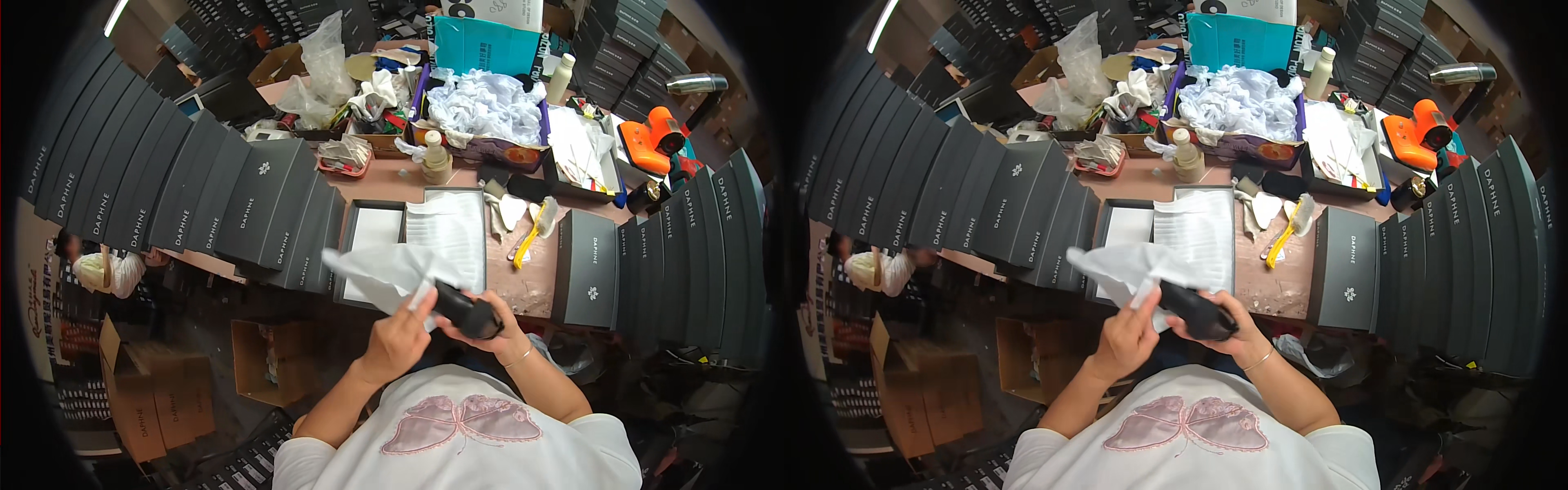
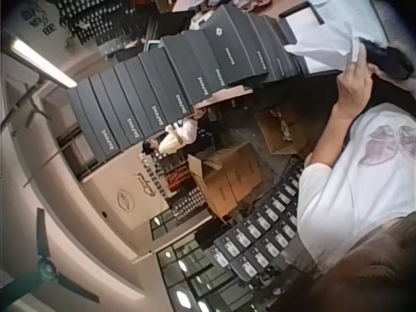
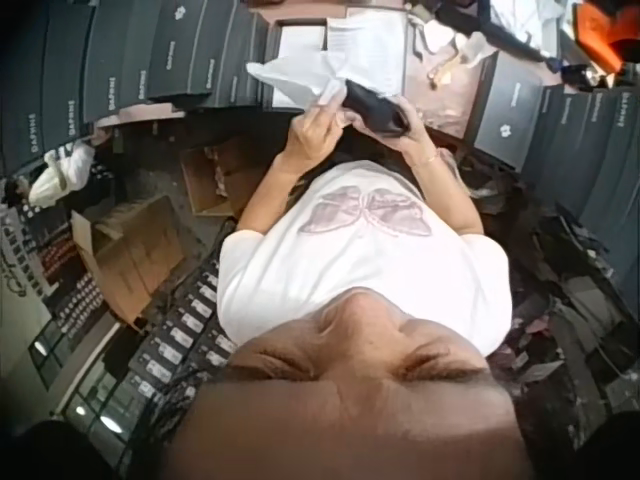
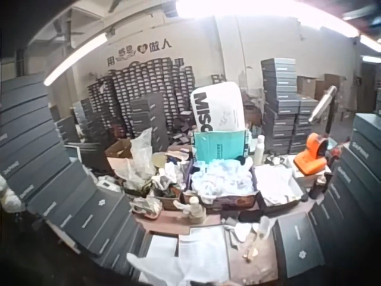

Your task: Packaging finished shoes into individual shoe boxes with wrapping paper.

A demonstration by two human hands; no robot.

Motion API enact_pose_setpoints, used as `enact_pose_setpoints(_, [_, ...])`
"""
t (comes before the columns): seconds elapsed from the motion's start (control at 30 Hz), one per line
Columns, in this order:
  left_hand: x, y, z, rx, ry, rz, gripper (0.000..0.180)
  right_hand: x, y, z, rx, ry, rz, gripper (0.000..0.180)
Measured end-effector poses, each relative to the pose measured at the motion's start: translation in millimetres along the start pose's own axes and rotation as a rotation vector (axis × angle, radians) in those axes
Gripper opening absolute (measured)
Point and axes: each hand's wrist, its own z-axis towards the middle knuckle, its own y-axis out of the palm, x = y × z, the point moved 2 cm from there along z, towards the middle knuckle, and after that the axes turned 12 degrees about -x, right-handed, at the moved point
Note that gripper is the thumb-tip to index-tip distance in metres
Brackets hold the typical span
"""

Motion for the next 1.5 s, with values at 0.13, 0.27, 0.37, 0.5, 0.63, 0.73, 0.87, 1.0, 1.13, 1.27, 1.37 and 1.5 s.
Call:
enact_pose_setpoints(0.13, [21,19,8,0.126,0.253,0.009,0.049,0,6,31,0.162,-0.287,-0.46,0.022])
enact_pose_setpoints(0.27, [11,23,9,0.184,0.291,-0.004,0.046,-9,-18,65,0.336,-0.455,-0.878,0.021])
enact_pose_setpoints(0.37, [17,35,-3,-0.028,0.423,-0.088,0.043,-11,-2,67,0.168,-0.419,-0.5,0.026])
enact_pose_setpoints(0.5, [8,46,-3,-0.179,0.412,-0.168,0.041,-4,-26,81,0.12,-0.471,-0.748,0.028])
enact_pose_setpoints(0.63, [-33,23,-40,-0.158,0.212,-0.542,0.049,-12,-14,80,0.053,-0.533,-1.074,0.031])
enact_pose_setpoints(0.73, [-71,14,-27,0.236,-0.441,-1.394,0.061,4,16,94,0.026,-0.689,-1.925,0.034])
enact_pose_setpoints(0.87, [-108,33,-29,0.264,-0.782,-1.851,0.077,50,38,133,-0.074,-0.773,-2.405,0.038])
enact_pose_setpoints(1.0, [-149,11,-38,0.291,-0.639,-1.824,0.074,89,15,144,-0.213,-0.367,-2.136,0.042])
enact_pose_setpoints(1.13, [-179,-2,-44,0.273,-0.483,-1.542,0.067,86,13,122,-0.386,-0.238,-2.216,0.052])
enact_pose_setpoints(1.27, [-205,-24,-26,0.294,-0.405,-1.329,0.069,64,-10,73,-0.345,0.185,-2.004,0.055])
enact_pose_setpoints(1.37, [-214,-72,-5,0.083,-0.421,-1.176,0.083,23,-39,52,0.143,-0.063,-0.475,0.06])
enact_pose_setpoints(1.5, [-213,-98,18,-0.368,-0.478,-0.709,0.083,17,-13,70,-0.16,0.12,-1.342,0.077])
